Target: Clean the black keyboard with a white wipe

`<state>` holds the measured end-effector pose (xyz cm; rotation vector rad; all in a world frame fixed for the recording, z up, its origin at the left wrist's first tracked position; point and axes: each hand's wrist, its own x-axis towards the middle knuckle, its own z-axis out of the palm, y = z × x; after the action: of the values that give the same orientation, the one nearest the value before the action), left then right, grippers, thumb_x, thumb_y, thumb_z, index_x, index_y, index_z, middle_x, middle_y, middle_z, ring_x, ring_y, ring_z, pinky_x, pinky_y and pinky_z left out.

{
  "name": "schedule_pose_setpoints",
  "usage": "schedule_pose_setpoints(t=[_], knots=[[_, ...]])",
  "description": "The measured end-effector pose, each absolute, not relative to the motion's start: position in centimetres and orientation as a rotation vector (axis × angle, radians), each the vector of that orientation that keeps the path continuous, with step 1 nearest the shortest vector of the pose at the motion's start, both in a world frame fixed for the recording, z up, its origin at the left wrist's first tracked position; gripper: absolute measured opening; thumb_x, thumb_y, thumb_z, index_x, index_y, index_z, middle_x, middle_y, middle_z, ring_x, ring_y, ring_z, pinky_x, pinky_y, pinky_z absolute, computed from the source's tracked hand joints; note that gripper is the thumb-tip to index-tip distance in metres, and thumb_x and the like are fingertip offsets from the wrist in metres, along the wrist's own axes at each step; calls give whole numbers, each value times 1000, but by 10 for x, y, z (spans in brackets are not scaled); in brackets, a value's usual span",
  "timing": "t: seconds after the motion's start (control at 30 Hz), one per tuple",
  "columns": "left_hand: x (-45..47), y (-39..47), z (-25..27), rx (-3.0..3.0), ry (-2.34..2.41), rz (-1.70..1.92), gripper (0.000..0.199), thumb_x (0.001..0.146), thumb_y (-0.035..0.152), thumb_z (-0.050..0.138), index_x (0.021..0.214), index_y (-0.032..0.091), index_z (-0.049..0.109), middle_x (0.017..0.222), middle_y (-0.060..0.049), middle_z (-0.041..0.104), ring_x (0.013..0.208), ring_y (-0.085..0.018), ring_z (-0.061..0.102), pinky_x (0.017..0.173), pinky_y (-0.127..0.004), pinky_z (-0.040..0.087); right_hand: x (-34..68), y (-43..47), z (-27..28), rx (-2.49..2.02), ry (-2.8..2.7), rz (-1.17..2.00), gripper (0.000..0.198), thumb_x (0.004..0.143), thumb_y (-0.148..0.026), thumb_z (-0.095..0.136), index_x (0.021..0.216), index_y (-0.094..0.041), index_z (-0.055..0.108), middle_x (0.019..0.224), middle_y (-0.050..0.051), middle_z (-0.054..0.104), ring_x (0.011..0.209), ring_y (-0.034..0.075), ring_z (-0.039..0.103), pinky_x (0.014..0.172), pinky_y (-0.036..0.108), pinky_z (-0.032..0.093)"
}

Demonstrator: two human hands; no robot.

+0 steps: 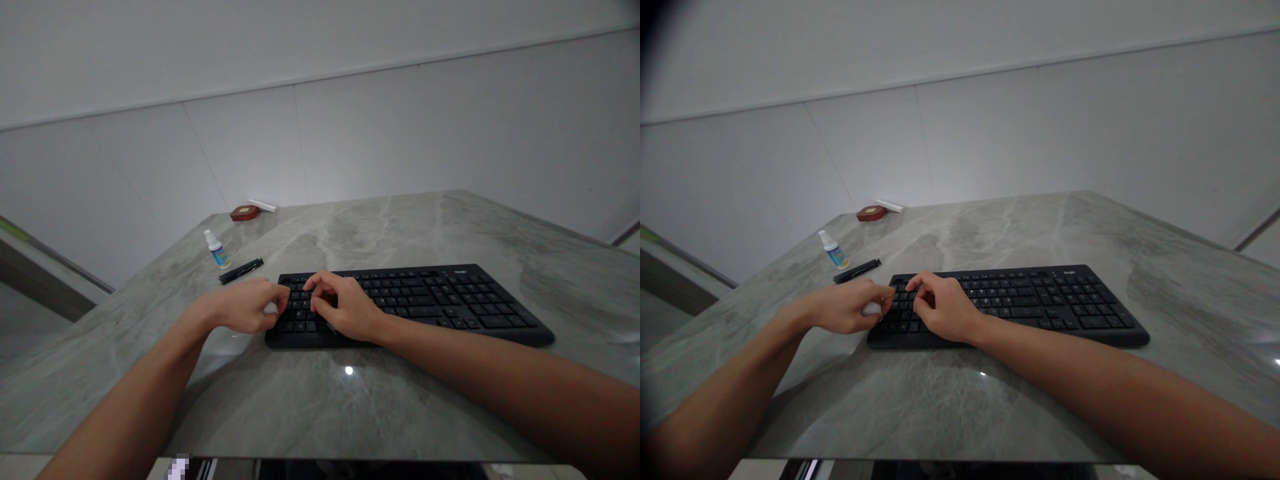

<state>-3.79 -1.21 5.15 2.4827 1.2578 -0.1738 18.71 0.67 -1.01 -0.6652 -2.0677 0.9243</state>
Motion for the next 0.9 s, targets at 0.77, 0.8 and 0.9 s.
schedule_pose_setpoints(t=[0.77, 0.8, 0.9], knots=[[-31, -10, 43, 2583, 1264, -62, 9, 82, 21, 52, 89, 19, 58, 75, 0, 64, 68, -17, 59, 63, -26, 39, 188, 7, -10, -667, -2068, 923, 26, 79, -6, 56, 102, -18, 58, 70, -3, 67, 60, 12, 58, 62, 25, 44], [-28, -11, 41, 2593, 1254, -48, 9, 82, 21, 52, 89, 19, 58, 75, 0, 64, 68, -17, 59, 62, -26, 39, 188, 7, -10, -666, -2068, 924, 26, 79, -6, 55, 102, -18, 58, 70, -3, 66, 60, 12, 59, 62, 25, 44], [-22, -11, 37, 2615, 1233, -4, 8, 83, 22, 51, 87, 19, 57, 72, 0, 62, 64, -16, 57, 60, -26, 37, 188, 7, -10, -665, -2066, 931, 26, 80, -6, 55, 102, -18, 58, 70, -3, 66, 60, 12, 59, 61, 25, 44]])
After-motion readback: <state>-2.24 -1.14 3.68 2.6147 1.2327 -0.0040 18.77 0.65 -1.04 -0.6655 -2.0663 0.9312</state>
